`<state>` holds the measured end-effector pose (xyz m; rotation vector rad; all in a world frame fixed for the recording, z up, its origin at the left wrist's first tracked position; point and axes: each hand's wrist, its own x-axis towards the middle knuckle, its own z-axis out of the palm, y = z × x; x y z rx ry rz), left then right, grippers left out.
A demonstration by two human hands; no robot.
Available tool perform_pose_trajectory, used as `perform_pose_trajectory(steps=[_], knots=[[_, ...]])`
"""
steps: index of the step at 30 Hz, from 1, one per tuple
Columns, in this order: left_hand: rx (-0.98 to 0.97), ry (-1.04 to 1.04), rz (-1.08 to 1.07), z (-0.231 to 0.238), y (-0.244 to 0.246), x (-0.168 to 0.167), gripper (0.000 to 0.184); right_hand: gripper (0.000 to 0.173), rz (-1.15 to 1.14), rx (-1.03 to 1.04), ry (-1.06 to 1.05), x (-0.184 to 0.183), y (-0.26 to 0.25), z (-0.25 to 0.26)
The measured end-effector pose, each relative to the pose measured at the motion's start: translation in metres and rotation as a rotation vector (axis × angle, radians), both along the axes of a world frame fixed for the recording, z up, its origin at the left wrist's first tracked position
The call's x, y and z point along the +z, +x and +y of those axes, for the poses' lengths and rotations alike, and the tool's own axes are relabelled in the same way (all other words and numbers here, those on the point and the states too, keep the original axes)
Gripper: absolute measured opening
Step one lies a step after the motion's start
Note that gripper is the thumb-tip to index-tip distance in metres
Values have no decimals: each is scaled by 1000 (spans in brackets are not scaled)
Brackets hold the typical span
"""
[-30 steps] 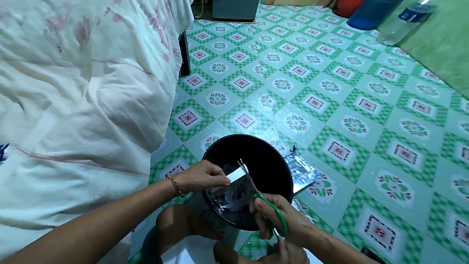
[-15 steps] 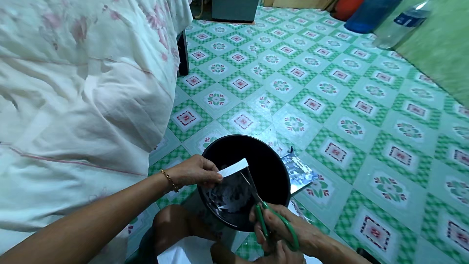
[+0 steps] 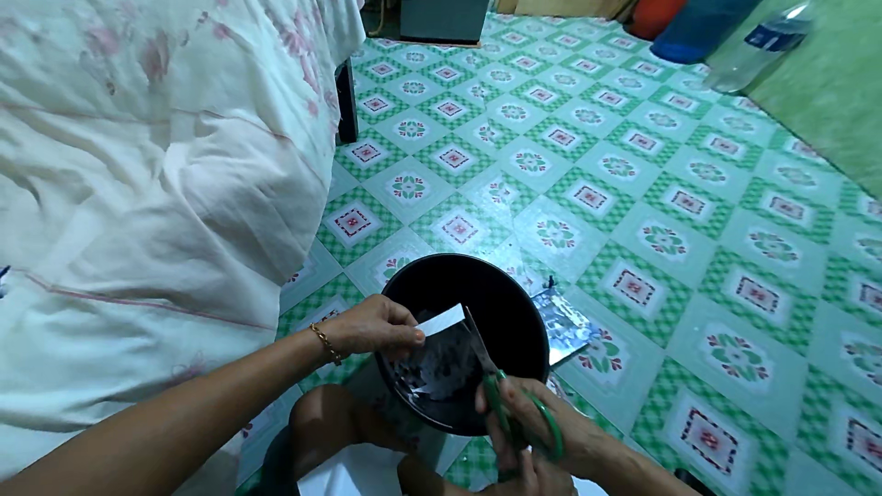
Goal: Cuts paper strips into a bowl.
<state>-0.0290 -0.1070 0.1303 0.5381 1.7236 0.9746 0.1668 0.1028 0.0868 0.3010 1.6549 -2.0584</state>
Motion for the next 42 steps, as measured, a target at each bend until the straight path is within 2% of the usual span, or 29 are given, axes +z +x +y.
perform_pose_trajectory(steps=[2, 5, 9, 13, 15, 17, 20, 22, 25, 27, 32, 34, 38, 42], knots=[[35, 3, 4, 0, 0, -1, 16, 66, -17, 114, -10, -2, 1, 2], [32, 1, 8, 1, 0, -1, 15, 67, -39, 161, 7, 0, -1, -2], [-59, 17, 9, 1, 5, -3, 16, 60, 2, 107, 20, 1, -7, -6], [-72, 10, -2, 2, 6, -1, 16, 31, 67, -49, 40, 4, -8, -11], [-45, 10, -4, 2, 5, 0, 17, 24, 67, -144, 17, 3, -7, -11], [-11, 1, -6, 2, 3, 0, 16, 29, 59, -135, 7, 0, -5, -7], [22, 8, -1, 1, 2, -2, 17, 55, 39, 87, 36, -1, -2, -3], [18, 2, 2, 1, 3, -2, 17, 65, 31, 155, 39, -2, -1, -5], [-21, -5, 5, 2, 6, -3, 18, 58, 61, 143, 52, -1, -4, -11], [-49, -1, 3, 2, 7, -3, 18, 48, 88, 107, 59, 1, -7, -13], [-18, -5, 5, 2, 7, 0, 17, 28, 128, -69, 28, 0, -6, -15], [3, -2, 8, 2, 6, -1, 17, 29, 91, -79, 22, -1, -5, -12], [24, 5, 19, 2, 7, -3, 18, 53, 38, 166, 87, 2, -3, -10], [-20, 25, 21, 2, 10, -4, 19, 50, 73, 220, 140, 5, -8, -17]])
